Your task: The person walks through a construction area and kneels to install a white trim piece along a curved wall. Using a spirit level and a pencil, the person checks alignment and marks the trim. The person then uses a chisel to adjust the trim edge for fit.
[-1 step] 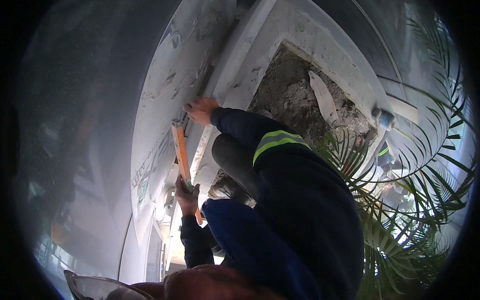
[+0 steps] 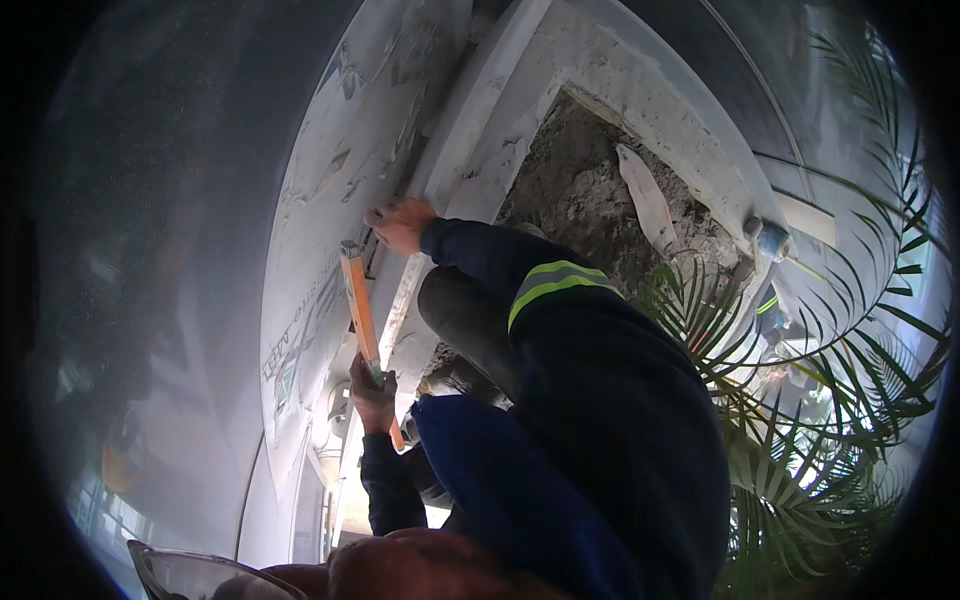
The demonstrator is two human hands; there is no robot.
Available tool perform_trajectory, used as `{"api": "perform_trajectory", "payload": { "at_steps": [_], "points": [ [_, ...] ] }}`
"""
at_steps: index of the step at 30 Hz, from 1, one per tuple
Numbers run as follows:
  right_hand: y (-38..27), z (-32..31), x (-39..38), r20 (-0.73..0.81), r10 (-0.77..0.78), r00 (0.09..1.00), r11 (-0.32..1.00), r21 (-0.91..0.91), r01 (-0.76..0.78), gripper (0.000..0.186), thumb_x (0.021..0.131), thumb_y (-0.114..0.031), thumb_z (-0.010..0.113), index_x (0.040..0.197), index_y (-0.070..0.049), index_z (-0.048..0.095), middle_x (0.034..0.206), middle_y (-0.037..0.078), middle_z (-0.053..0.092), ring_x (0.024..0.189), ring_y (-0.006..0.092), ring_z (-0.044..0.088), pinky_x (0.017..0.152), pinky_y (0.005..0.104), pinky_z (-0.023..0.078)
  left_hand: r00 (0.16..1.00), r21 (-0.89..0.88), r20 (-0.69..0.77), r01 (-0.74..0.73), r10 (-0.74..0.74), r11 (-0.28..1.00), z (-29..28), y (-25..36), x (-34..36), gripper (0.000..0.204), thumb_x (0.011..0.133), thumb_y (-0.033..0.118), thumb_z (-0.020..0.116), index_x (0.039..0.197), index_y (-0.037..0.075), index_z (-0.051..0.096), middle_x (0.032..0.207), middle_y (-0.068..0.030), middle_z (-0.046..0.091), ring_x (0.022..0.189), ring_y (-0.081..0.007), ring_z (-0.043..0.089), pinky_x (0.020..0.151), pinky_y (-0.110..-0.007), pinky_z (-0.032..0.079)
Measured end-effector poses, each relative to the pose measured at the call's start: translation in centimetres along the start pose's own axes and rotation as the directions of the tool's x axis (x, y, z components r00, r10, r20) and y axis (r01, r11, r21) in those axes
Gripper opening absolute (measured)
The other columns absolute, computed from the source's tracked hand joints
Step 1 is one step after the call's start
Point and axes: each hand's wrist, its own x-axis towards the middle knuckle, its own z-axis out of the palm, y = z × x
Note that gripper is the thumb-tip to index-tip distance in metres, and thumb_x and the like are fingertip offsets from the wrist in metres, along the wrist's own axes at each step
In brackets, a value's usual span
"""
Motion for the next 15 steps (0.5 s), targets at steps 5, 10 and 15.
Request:
{"api": "perform_trajectory", "payload": {
  "at_steps": [5,10,15],
  "points": [
    [0.5,-1.5,0.1,-0.082,-0.02,0.996,1.0,-0.007,0.02,0.025,0.093,-0.027,0.061,0.112,-0.01,0.06,0.094,0.013,0.068,0.079,0.0338,0.071,0.062,0.0499,0.055,0.962,0.109,-0.011,-0.271,0.274,0.956,-0.2,-2.0,2.2,0.059,0.077,-0.001,0.062,0.135,-0.007,0.054,0.096,-0.0201,0.062,0.077,-0.0348,0.063,0.07,-0.042,0.053],
    [2.0,-1.2,-0.5,-0.165,-0.06,0.984,0.997,0.027,0.066,0.019,0.093,-0.02,0.06,0.109,-0.01,0.063,0.095,0.012,0.069,0.082,0.033,0.07,0.067,0.0475,0.055,0.872,0.228,0.011,-0.479,0.49,0.848,0.4,-1.7,3.5,0.047,0.082,0.0,0.061,0.128,-0.009,0.056,0.107,-0.025,0.061,0.091,-0.0438,0.062,0.08,-0.046,0.051],
    [4.0,-5.8,-1.3,-0.46,0.245,0.853,0.65,0.731,0.208,0.027,0.104,-0.028,0.06,0.113,-0.003,0.066,0.08,-0.001,0.06,0.068,0.0069,0.055,0.062,0.0291,0.049,0.776,0.362,0.004,-0.589,0.63,0.723,2.3,-0.9,4.1,0.043,0.084,0.002,0.066,0.126,-0.006,0.058,0.112,-0.0247,0.06,0.092,-0.0445,0.064,0.077,-0.046,0.054]
  ]
}}
